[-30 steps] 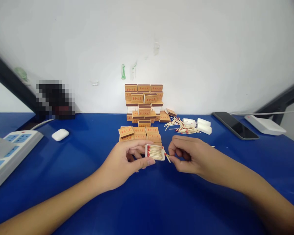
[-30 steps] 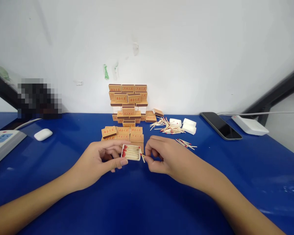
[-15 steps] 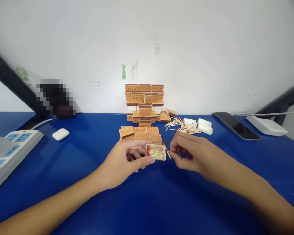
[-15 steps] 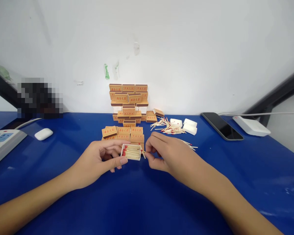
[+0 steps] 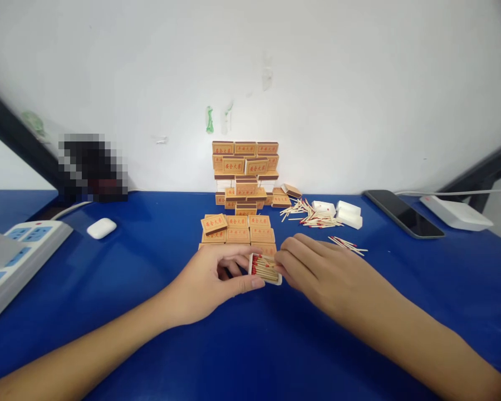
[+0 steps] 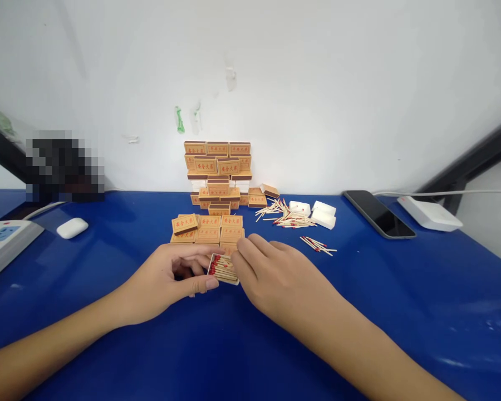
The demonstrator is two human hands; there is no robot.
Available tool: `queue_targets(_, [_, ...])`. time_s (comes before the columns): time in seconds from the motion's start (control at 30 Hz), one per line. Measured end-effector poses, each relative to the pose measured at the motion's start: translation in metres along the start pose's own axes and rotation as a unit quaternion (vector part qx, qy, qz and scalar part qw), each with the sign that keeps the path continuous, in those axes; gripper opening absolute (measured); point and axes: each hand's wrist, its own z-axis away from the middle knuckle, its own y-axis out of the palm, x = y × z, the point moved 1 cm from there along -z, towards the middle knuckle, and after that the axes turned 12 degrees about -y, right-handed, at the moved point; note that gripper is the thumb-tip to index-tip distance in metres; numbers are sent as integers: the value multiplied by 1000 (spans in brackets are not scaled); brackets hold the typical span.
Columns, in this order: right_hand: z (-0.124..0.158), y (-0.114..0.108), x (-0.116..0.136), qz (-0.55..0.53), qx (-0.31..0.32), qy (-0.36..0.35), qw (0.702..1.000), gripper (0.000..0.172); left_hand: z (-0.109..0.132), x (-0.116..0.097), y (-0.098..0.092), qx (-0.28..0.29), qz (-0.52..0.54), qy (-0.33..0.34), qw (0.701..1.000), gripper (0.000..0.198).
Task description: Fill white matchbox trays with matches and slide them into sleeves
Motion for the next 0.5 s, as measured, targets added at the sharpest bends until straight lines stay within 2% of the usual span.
queue_targets(0.27, [1,1,-1,-3,-9,-8,1000,24,3,-2,1,-8,-9,8,1000,42])
queue_targets(0.5, [3,5,-6,-70,-19,5,997,22,2,-3,0,-19,-17,32,999,37])
